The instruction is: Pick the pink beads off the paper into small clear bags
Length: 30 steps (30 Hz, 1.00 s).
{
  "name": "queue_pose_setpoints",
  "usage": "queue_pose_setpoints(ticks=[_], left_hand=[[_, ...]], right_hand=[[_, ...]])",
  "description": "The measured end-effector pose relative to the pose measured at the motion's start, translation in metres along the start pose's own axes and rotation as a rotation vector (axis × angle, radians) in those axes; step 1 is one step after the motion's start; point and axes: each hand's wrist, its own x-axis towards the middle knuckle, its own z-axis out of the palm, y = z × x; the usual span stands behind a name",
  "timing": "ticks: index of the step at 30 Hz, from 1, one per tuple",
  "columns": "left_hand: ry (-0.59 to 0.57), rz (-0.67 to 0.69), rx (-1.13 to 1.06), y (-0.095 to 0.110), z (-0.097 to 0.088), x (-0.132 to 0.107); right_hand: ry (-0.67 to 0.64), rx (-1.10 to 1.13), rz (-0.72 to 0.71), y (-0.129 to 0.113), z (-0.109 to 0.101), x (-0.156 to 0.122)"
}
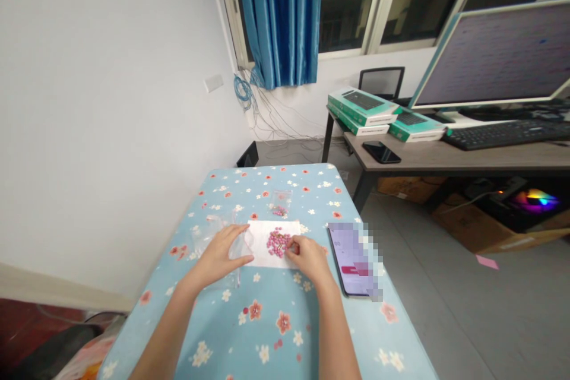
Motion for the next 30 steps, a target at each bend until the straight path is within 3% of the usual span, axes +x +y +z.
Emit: queue_pose_setpoints(ticks=[5,10,16,30], left_hand=[[0.035,-0.011,-0.143,0.006,0.046,0.004],[0.141,-0.044,-0.167,0.002,0.068,0.005],[0.227,-0.063,-0.205,0.000,0.078,0.003],[0.263,-0.063,-0.170,-0.003,0.082,0.001]], right_hand=[[0.000,0.005,-0.004,0.000,0.002,0.001],[0.019,-0.014,0.008,0.001,0.005,0.003],[0.030,-0.026,0.033,0.001,0.006,0.002],[0.046,0.002,0.042,0.005,0.006,0.004]])
